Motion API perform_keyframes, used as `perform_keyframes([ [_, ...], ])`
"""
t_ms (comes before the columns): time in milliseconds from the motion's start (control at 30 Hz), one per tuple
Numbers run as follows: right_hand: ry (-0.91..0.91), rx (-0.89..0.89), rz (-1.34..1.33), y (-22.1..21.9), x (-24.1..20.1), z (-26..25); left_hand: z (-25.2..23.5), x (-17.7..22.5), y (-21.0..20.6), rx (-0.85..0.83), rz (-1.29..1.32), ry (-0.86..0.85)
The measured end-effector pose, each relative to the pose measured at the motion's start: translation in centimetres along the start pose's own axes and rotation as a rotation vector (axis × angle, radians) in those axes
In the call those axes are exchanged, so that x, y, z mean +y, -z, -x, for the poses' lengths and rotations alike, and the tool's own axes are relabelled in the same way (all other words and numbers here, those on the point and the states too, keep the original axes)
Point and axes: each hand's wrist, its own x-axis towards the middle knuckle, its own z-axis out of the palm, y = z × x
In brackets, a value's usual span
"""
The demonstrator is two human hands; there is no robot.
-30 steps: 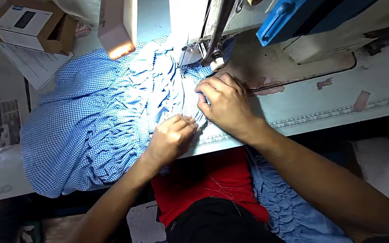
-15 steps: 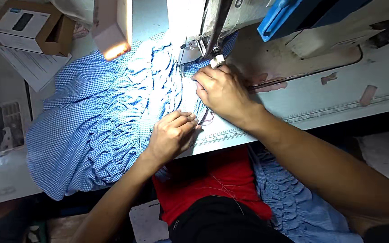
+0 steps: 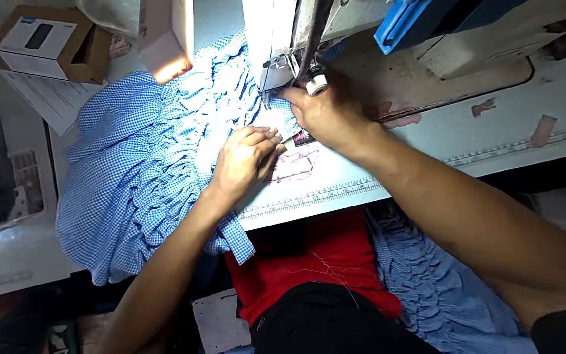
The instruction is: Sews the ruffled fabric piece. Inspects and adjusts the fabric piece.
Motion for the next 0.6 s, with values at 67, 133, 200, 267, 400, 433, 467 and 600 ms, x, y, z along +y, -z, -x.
perform_keyframes([
  [67, -0.011, 0.062, 0.015, 0.1, -0.1, -0.3, -0.4, -0.5, 0.0, -0.012, 0.001, 0.01],
  [133, -0.012, 0.127, -0.014, 0.7, -0.9, 0.0, -0.6, -0.6, 0.2, -0.021, 0.0, 0.014],
  [200, 0.009, 0.065, -0.095, 1.0, -1.5, 0.9, -0.4, -0.4, 0.1, -0.02, -0.01, 0.014],
  [267, 0.045, -0.026, -0.164, 0.6, -1.1, 1.8, 0.1, 0.1, 0.2, -0.012, -0.026, 0.013],
  [400, 0.012, -0.058, -0.165, 0.9, -0.4, 1.9, 1.3, 1.3, 0.3, 0.064, -0.018, -0.014],
  [433, 0.004, -0.059, -0.155, 1.1, -0.6, 1.9, 1.4, 1.4, 0.1, 0.079, -0.012, -0.019],
  [467, -0.001, -0.054, -0.145, 1.1, -0.6, 1.8, 1.4, 1.3, 0.0, 0.092, -0.003, -0.022],
  [600, -0.007, -0.063, -0.134, 0.9, -0.4, 1.6, 0.7, 1.3, 0.1, 0.06, 0.078, 0.072],
])
